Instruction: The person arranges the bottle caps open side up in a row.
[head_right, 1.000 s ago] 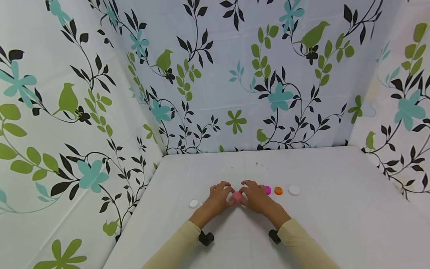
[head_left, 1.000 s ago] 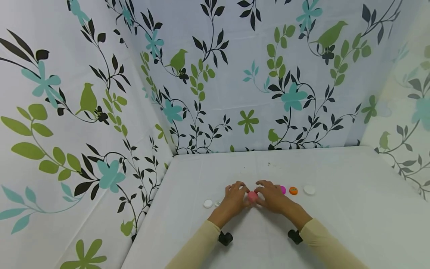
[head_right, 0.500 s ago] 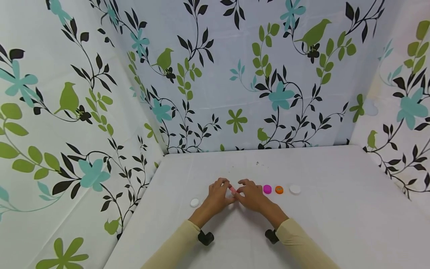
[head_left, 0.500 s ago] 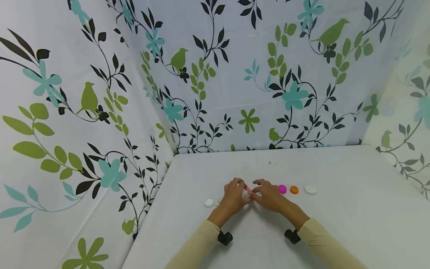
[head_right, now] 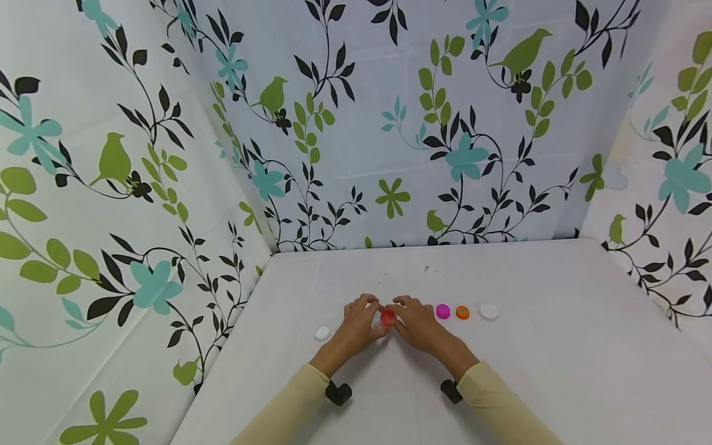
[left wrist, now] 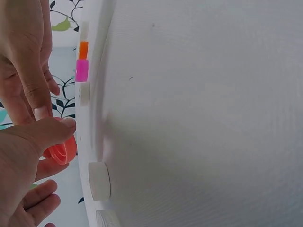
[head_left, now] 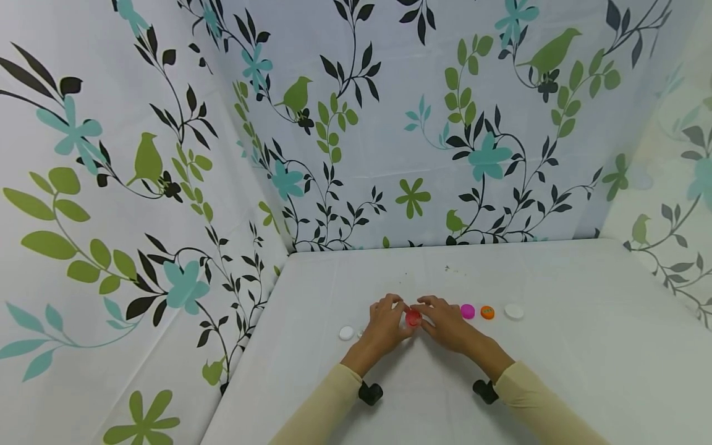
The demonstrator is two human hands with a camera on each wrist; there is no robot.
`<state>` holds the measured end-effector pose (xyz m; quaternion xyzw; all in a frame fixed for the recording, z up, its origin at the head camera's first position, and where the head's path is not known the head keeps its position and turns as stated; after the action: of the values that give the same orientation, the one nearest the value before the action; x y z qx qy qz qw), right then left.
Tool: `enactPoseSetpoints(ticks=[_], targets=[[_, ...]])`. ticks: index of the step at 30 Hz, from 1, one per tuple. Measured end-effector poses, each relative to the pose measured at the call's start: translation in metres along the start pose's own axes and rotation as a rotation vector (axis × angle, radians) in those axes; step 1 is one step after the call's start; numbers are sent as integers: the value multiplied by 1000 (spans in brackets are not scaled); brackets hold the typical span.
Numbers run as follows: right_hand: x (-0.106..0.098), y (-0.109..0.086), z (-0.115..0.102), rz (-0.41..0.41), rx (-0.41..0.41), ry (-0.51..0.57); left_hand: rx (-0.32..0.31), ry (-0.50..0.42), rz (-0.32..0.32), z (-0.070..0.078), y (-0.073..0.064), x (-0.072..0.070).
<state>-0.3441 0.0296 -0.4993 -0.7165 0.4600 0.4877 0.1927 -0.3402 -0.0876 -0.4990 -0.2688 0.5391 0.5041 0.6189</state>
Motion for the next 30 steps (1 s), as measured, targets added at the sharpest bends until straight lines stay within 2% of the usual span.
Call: enactPoseSetpoints(ticks=[4, 18, 25, 30], targets=[[4, -1, 4, -31, 20, -25, 1, -3, -20, 1, 1, 6], [13, -4, 15, -40, 32, -62, 1, 3, -78, 2, 2, 18], [12, -5, 14, -53, 37, -55, -9, 16, -111, 3, 2, 19], [6, -7, 13, -51, 3, -68, 5, 72, -151, 6, 3, 18]])
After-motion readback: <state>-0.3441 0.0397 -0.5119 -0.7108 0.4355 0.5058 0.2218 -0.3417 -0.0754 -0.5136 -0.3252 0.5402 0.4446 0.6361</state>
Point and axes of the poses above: each hand's wrist, its own y-axis towards the middle knuckle, its own x-axis out of the palm, z = x × y, the point moved 9 cm from there along y, towards the middle knuckle
